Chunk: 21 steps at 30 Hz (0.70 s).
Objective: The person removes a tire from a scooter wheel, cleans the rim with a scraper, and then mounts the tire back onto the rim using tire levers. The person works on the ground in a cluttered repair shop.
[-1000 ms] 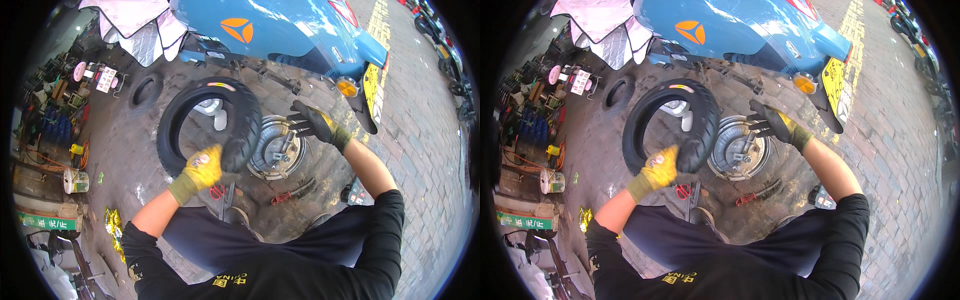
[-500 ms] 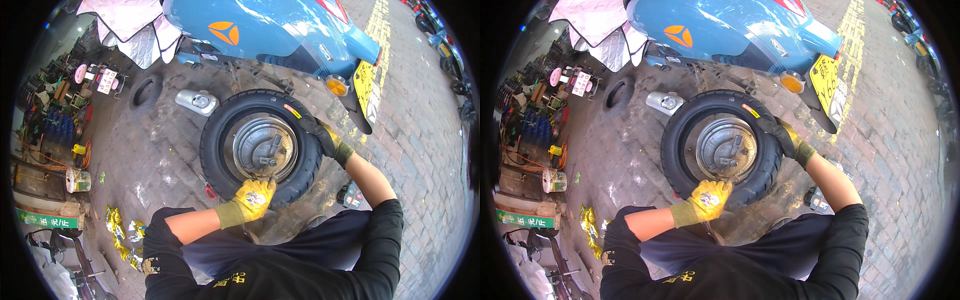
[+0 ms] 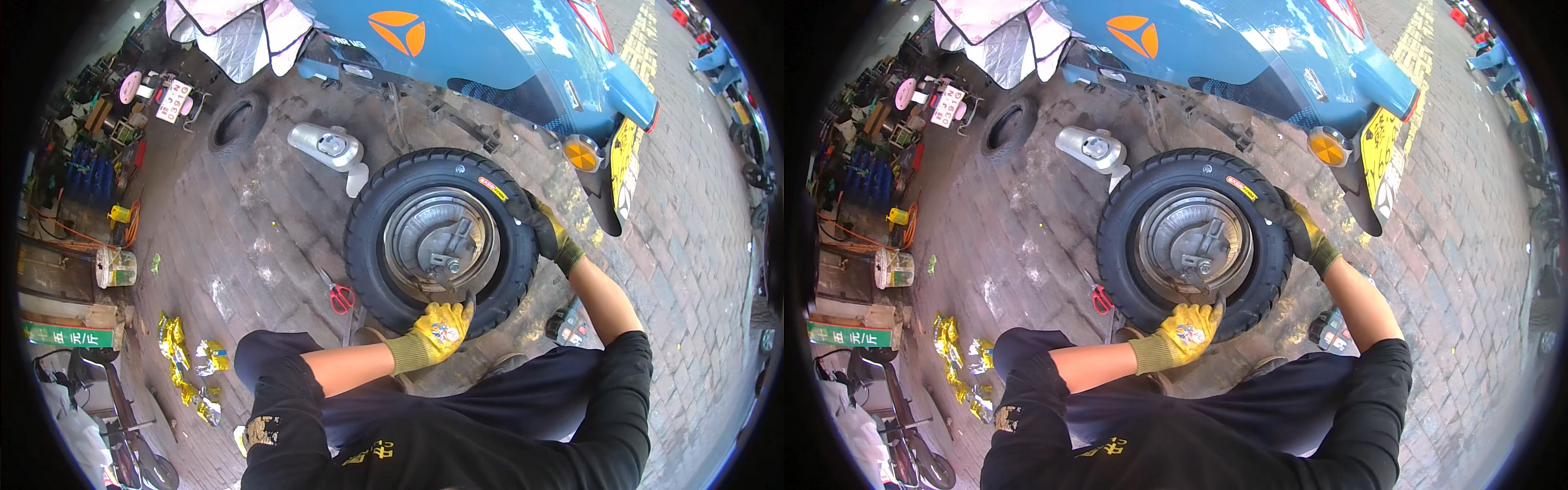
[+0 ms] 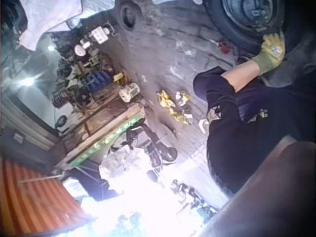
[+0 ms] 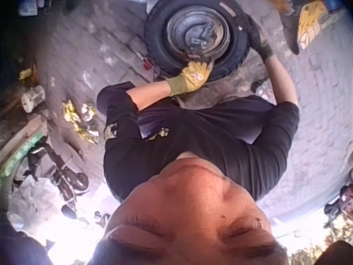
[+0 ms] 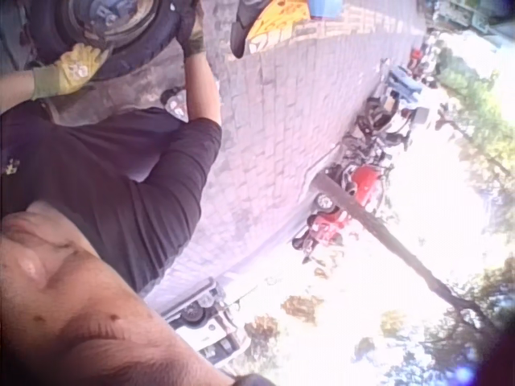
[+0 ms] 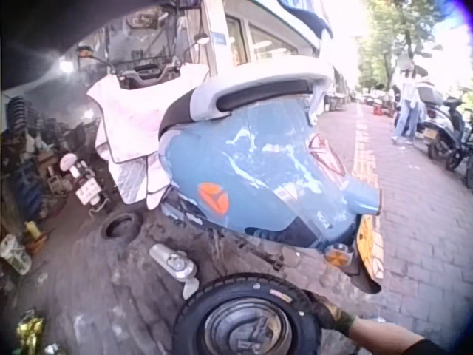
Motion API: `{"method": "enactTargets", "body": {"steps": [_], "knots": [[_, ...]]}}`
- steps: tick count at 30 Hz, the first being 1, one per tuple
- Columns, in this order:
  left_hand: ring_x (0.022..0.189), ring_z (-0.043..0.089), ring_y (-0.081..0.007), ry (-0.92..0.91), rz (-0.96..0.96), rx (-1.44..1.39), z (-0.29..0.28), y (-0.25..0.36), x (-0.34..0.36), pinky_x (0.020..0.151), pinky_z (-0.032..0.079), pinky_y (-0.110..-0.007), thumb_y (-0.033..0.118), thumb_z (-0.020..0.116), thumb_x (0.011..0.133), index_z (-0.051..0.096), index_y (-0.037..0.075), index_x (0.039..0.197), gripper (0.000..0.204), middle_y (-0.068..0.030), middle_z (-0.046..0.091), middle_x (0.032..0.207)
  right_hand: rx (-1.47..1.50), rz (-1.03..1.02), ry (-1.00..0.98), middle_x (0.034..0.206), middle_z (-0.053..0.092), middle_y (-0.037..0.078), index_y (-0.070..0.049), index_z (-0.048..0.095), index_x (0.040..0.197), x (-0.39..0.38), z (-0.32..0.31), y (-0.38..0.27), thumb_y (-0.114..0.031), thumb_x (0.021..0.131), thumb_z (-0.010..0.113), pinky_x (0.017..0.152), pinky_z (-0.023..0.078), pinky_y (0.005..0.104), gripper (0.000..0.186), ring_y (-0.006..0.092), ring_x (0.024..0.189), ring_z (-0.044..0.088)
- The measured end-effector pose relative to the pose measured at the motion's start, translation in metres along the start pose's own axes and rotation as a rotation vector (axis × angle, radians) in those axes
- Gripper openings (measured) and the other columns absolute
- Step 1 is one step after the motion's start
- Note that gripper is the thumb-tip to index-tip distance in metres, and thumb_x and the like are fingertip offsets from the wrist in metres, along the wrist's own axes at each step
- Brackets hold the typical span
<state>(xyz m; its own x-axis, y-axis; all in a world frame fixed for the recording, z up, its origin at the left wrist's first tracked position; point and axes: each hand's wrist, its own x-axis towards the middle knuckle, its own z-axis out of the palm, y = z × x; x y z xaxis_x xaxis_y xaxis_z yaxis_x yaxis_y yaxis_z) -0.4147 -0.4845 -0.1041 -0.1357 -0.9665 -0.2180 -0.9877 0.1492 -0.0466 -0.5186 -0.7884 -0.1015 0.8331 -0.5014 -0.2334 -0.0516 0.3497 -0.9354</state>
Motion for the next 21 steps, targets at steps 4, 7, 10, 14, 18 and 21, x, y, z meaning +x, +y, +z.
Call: {"method": "enactTargets", "body": {"steps": [4,7,10,14,18,21], "knots": [[0.085,0.064,-0.0225,0.048,-0.047,0.024,0.036,0.008,0.016,0.073,0.048,-0.040,0.017,0.049,0.096,0.040,-0.006,0.152,0.062,-0.0100,0.065,0.100,-0.080,-0.025,0.008,0.141,0.060,0.013,0.003,0.048,0.148,0.009,0.003,-0.005,-0.035,0.092,0.073,0.110,0.045,0.0342,0.072,0.0215,0.128,0.058],[0.089,0.066,-0.0261,-0.036,-0.102,-0.085,0.028,0.007,0.020,0.077,0.049,-0.042,0.017,0.047,0.096,0.040,-0.006,0.152,0.061,-0.0148,0.067,0.106,-0.165,-0.088,0.000,0.142,0.060,0.013,0.002,0.048,0.149,0.017,-0.001,0.003,-0.033,0.094,0.071,0.111,0.044,0.0337,0.069,0.0214,0.130,0.056],[0.099,0.067,-0.0323,0.267,-0.046,-0.115,0.049,0.004,0.017,0.085,0.052,-0.045,0.017,0.045,0.097,0.044,-0.006,0.148,0.057,-0.0203,0.067,0.118,-0.030,-0.096,-0.042,0.143,0.059,0.013,0.002,0.047,0.150,0.026,-0.021,0.033,-0.028,0.094,0.071,0.113,0.042,0.0334,0.067,0.0209,0.132,0.054],[0.099,0.069,-0.0375,-0.105,0.161,-0.545,0.007,-0.060,-0.011,0.084,0.055,-0.046,0.025,0.060,0.090,0.063,0.003,0.118,0.036,-0.0199,0.070,0.111,-0.114,-0.087,-0.082,0.148,0.055,0.012,0.001,0.042,0.153,0.038,-0.019,0.038,-0.021,0.094,0.071,0.115,0.041,0.0333,0.070,0.0208,0.134,0.053],[0.099,0.069,-0.0391,0.542,-0.293,-0.493,-0.017,-0.152,-0.039,0.081,0.057,-0.045,0.044,0.067,0.093,0.064,0.006,0.118,0.045,-0.0198,0.070,0.111,-0.060,-0.031,-0.101,0.150,0.053,0.011,0.000,0.040,0.155,0.040,-0.013,0.031,-0.023,0.092,0.075,0.116,0.039,0.0337,0.075,0.0207,0.136,0.051],[0.108,0.068,-0.0301,0.767,-0.959,-0.851,0.046,-0.214,-0.026,0.090,0.055,-0.040,0.052,0.069,0.094,0.060,0.004,0.134,0.064,-0.0180,0.068,0.127,-0.080,-0.051,-0.104,0.151,0.052,0.011,-0.001,0.039,0.156,0.045,-0.002,0.034,-0.024,0.091,0.077,0.116,0.039,0.0338,0.078,0.0209,0.137,0.050]]}}
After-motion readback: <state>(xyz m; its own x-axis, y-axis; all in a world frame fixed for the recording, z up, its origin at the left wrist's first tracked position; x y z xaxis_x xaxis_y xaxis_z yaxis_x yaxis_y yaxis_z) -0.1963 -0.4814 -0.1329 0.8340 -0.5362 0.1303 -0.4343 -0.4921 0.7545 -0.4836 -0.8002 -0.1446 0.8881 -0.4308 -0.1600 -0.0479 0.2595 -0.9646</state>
